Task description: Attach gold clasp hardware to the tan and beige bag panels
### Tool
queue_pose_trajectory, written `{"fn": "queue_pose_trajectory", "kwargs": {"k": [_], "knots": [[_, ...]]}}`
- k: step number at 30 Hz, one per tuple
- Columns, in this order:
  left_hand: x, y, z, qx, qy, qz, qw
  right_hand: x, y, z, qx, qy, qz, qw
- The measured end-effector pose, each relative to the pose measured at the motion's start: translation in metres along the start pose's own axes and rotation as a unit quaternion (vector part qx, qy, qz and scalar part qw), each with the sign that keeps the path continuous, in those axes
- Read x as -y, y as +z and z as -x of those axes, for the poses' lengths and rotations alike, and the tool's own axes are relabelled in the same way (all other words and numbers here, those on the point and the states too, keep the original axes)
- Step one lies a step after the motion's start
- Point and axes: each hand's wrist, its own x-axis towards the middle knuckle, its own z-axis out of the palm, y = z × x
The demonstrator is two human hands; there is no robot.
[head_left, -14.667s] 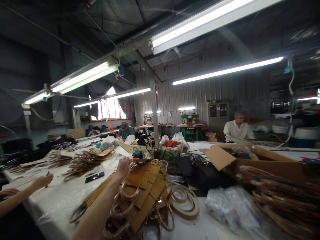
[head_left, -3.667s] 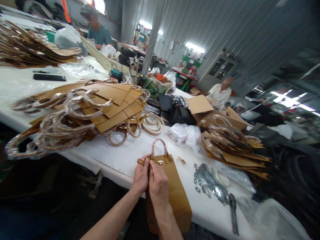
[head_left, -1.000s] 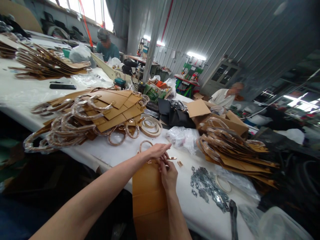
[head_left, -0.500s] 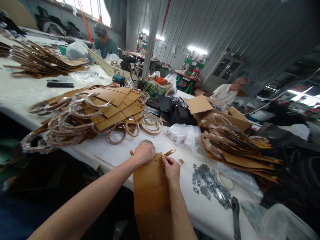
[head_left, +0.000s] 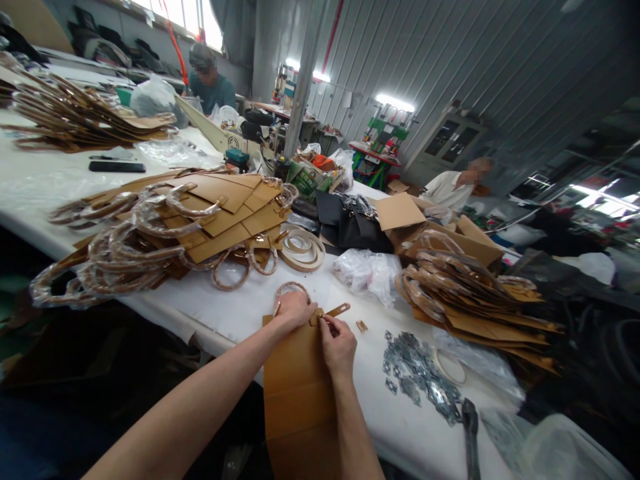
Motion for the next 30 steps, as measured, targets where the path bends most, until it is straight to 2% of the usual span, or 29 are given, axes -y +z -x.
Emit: {"fn": "queue_pose_trajectory", "kwargs": {"k": [3, 12, 16, 19, 22, 24, 26, 28, 30], "knots": [[0.001, 0.006, 0.001, -0.03, -0.024, -0.018, 0.999, 0.001, 0.001, 0.0, 0.011, -0.02, 0.023, 0.999], [0.004, 0.013, 0.008, -0.064, -0.008, 0.005, 0.998, 0.012, 0.001, -0.003, 0.042, -0.066, 0.14, 0.987], [0.003, 0.007, 0.012, -0.061, 0.003, 0.027, 0.998, 0.008, 0.0, 0.006, 0.034, -0.073, 0.104, 0.991], [0.003, -0.001, 0.019, -0.047, 0.01, 0.049, 0.998, 0.012, -0.005, 0.016, 0.038, -0.101, 0.021, 0.994], [0.002, -0.009, 0.029, -0.029, 0.015, 0.067, 0.997, 0.018, -0.021, 0.029, 0.03, -0.122, -0.09, 0.988], [0.001, -0.013, 0.039, -0.031, 0.03, 0.071, 0.997, 0.019, -0.039, 0.037, -0.001, -0.091, -0.167, 0.982], [0.0, -0.017, 0.052, -0.036, 0.059, 0.121, 0.99, 0.018, -0.061, 0.041, -0.046, -0.032, -0.231, 0.971], [-0.005, -0.022, 0.068, -0.034, 0.117, 0.236, 0.964, 0.019, -0.084, 0.041, -0.056, 0.021, -0.269, 0.961], [-0.014, -0.03, 0.087, -0.014, 0.211, 0.368, 0.905, 0.025, -0.105, 0.037, 0.013, 0.054, -0.28, 0.958]]}}
